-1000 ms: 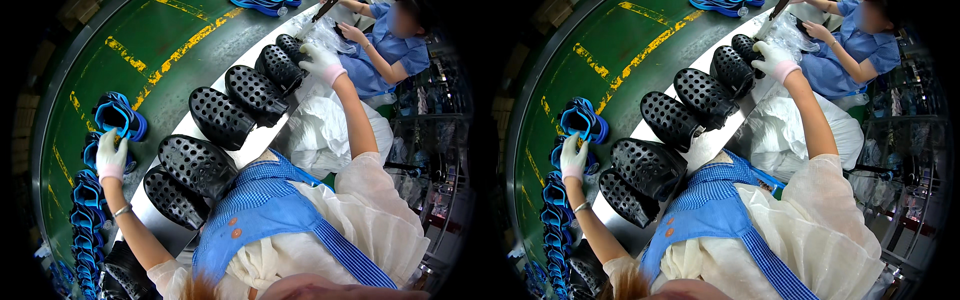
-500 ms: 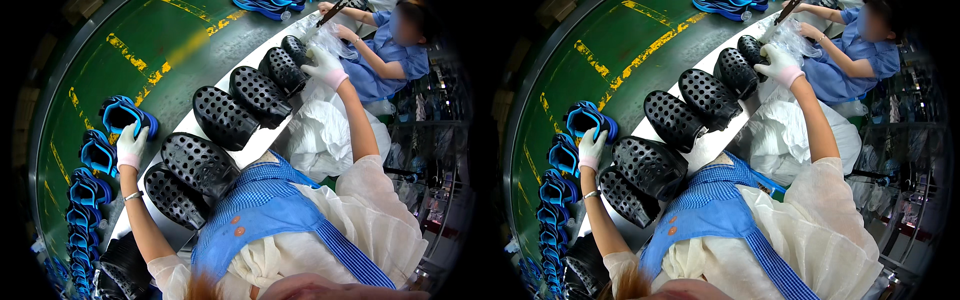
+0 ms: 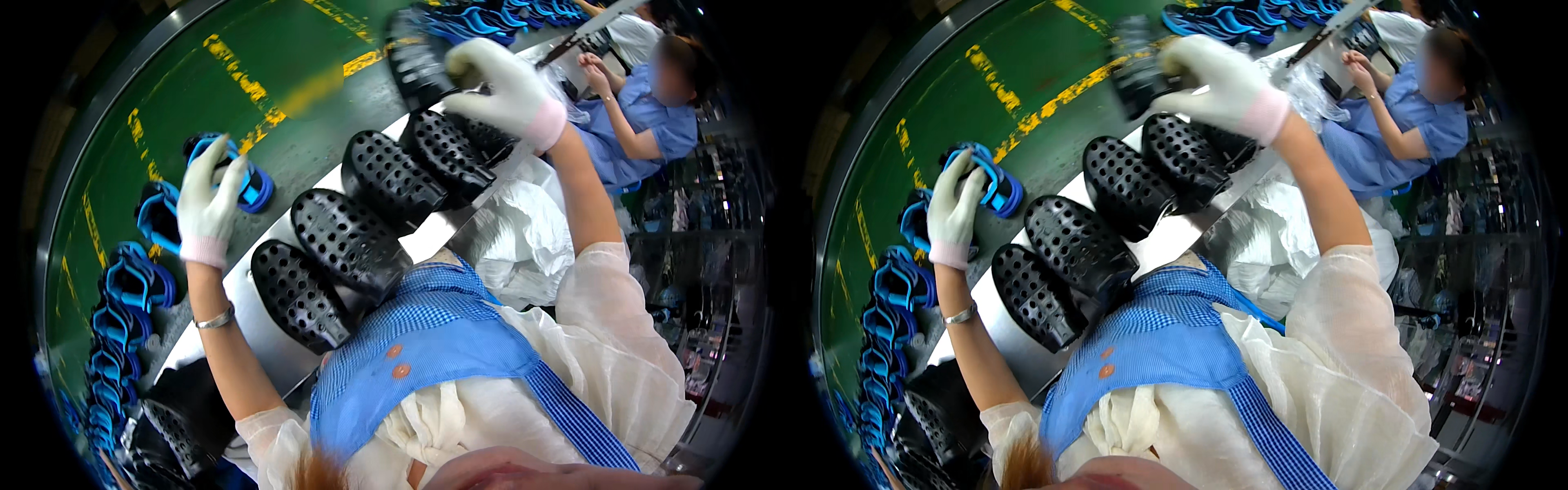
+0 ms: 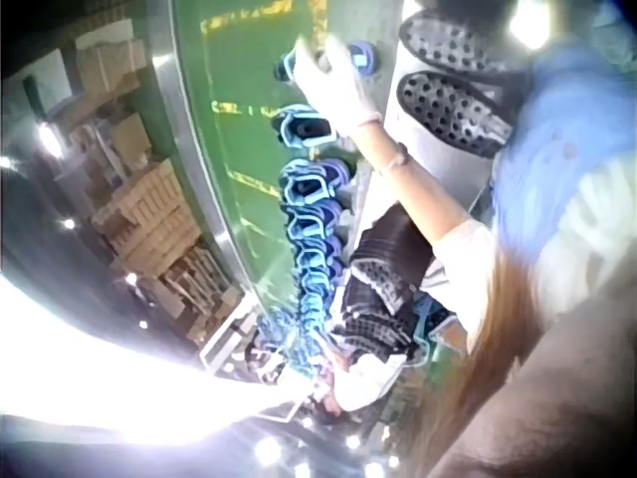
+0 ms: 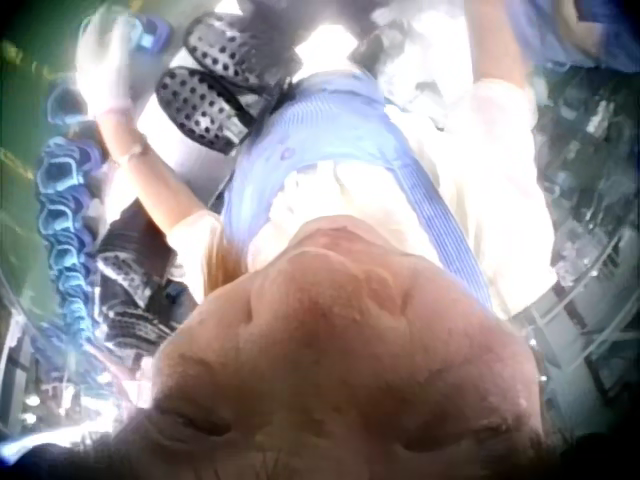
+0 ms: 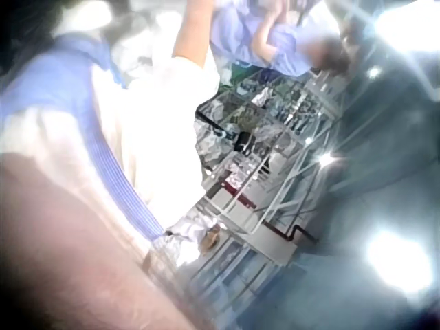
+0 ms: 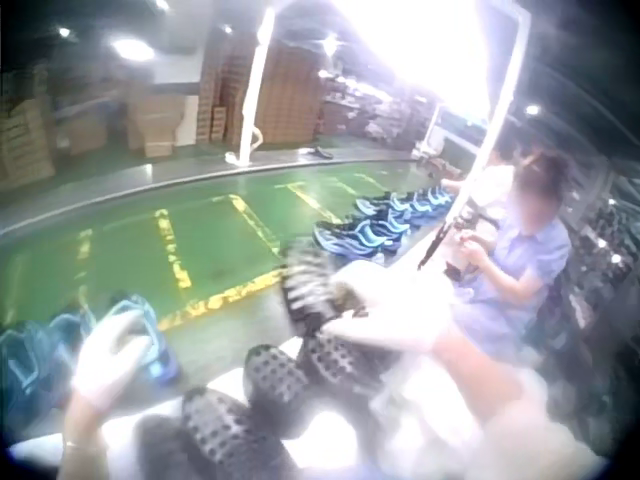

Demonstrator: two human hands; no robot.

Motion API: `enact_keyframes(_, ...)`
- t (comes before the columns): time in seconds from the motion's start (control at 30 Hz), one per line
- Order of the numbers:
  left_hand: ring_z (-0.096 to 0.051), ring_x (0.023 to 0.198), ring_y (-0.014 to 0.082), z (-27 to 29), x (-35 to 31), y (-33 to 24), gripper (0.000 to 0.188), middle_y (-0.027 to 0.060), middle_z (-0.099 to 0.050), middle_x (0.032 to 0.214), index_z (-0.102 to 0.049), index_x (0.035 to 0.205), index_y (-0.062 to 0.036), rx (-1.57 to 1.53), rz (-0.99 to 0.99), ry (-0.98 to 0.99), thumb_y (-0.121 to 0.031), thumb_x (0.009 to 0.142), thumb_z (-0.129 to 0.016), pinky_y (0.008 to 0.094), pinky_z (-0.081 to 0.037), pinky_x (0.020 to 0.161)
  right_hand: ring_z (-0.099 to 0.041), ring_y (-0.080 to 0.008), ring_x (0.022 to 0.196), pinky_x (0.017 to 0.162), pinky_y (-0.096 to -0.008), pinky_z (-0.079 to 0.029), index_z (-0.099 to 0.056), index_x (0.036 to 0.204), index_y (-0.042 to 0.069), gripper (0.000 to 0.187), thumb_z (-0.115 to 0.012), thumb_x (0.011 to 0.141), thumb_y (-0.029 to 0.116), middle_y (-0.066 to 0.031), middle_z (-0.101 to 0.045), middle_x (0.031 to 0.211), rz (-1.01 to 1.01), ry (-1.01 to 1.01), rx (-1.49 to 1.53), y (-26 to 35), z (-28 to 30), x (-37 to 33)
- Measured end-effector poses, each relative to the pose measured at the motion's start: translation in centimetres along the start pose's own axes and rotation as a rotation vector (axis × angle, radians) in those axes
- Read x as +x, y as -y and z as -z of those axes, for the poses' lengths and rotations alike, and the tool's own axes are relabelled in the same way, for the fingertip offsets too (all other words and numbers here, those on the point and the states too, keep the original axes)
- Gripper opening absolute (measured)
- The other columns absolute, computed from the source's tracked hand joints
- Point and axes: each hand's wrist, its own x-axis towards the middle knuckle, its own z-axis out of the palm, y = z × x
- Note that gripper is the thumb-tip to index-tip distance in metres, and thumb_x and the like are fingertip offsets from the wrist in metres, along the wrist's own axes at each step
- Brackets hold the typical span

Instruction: The person assembles shoes by hand at a workstation, picking up blue and black shoe uppers and pressing black plastic components into the heel area.

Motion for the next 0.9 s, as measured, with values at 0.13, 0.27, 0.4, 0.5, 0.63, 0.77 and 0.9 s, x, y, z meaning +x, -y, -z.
enact_keyframes(0.13,-0.054,0.11,0.0234,-0.8,-2.4,-2.2,0.059,0.017,-0.05,0.126,-0.034,0.135,0.0042,-1.003,0.152,0.258,-0.031,0.092,-0.053,0.0337,-0.046,0.091,-0.059,-0.0232,0.081,0.073,-0.0323,-0.049,-0.056,0.094,0.003,0.034,-0.074,0.069,0.019,-0.0101,-0.055,0.09,0.313,0.225,0.32,7.6,-5.1,3.9)
enact_keyframes(0.27,-0.05,0.117,0.0242,-0.7,-4.4,-2.8,0.064,0.0156,-0.049,0.128,-0.035,0.134,0.002,-1.343,0.164,0.231,-0.046,0.093,-0.045,0.0361,-0.036,0.103,-0.059,-0.0238,0.08,0.072,-0.0325,-0.049,-0.057,0.093,0.004,0.03,-0.07,0.072,0.021,-0.0099,-0.056,0.086,0.402,0.27,0.382,10.5,-7.9,5.6)
enact_keyframes(0.4,-0.055,0.109,0.0208,-0.3,-4.6,-0.1,0.053,0.0106,-0.053,0.121,-0.042,0.129,-0.0037,-1.313,0.141,0.101,-0.035,0.089,-0.057,0.0352,-0.047,0.091,-0.063,-0.0248,0.078,0.072,-0.0326,-0.051,-0.06,0.099,0.001,0.035,-0.067,0.075,0.026,-0.0149,-0.062,0.09,0.284,0.354,0.509,11.0,-10.6,6.6)
enact_keyframes(0.5,-0.058,0.094,0.0153,-0.5,-3.9,0.2,0.039,0.0054,-0.058,0.107,-0.05,0.121,-0.0055,-1.176,0.14,-0.098,-0.022,0.087,-0.062,0.0301,-0.05,0.082,-0.064,-0.0272,0.076,0.07,-0.0344,-0.052,-0.061,0.096,-0.002,0.04,-0.065,0.076,0.033,-0.0174,-0.063,0.086,0.243,0.373,0.405,11.3,-11.6,7.3)
enact_keyframes(0.63,-0.057,0.095,0.0135,-1.6,-3.2,2.2,0.03,0.0034,-0.059,0.103,-0.052,0.113,-0.0053,-1.101,0.042,-0.189,-0.016,0.087,-0.063,0.0289,-0.049,0.081,-0.064,-0.0301,0.073,0.068,-0.037,-0.052,-0.061,0.088,-0.003,0.046,-0.061,0.079,0.042,-0.0181,-0.063,0.076,0.22,0.369,0.191,10.9,-13.1,8.6)
enact_keyframes(0.77,-0.057,0.098,0.0158,-2.3,-2.6,1.5,0.031,0.0048,-0.058,0.105,-0.051,0.113,-0.0046,-1.235,0.082,-0.211,-0.018,0.088,-0.062,0.033,-0.05,0.083,-0.061,-0.0293,0.066,0.059,-0.0347,-0.049,-0.06,0.089,0.003,0.031,-0.067,0.076,0.03,-0.0141,-0.062,0.077,0.155,0.355,0.064,10.2,-14.6,8.9)
enact_keyframes(0.9,-0.058,0.098,0.0215,-2.1,-2.5,1.2,0.034,0.0091,-0.058,0.104,-0.05,0.113,-0.0007,-1.285,0.162,-0.17,-0.023,0.09,-0.06,0.0388,-0.053,0.081,-0.06,-0.0291,0.064,0.057,-0.0349,-0.048,-0.061,0.083,0.004,0.028,-0.067,0.076,0.03,-0.0132,-0.061,0.074,0.296,0.345,0.015,8.8,-15.7,9.5)
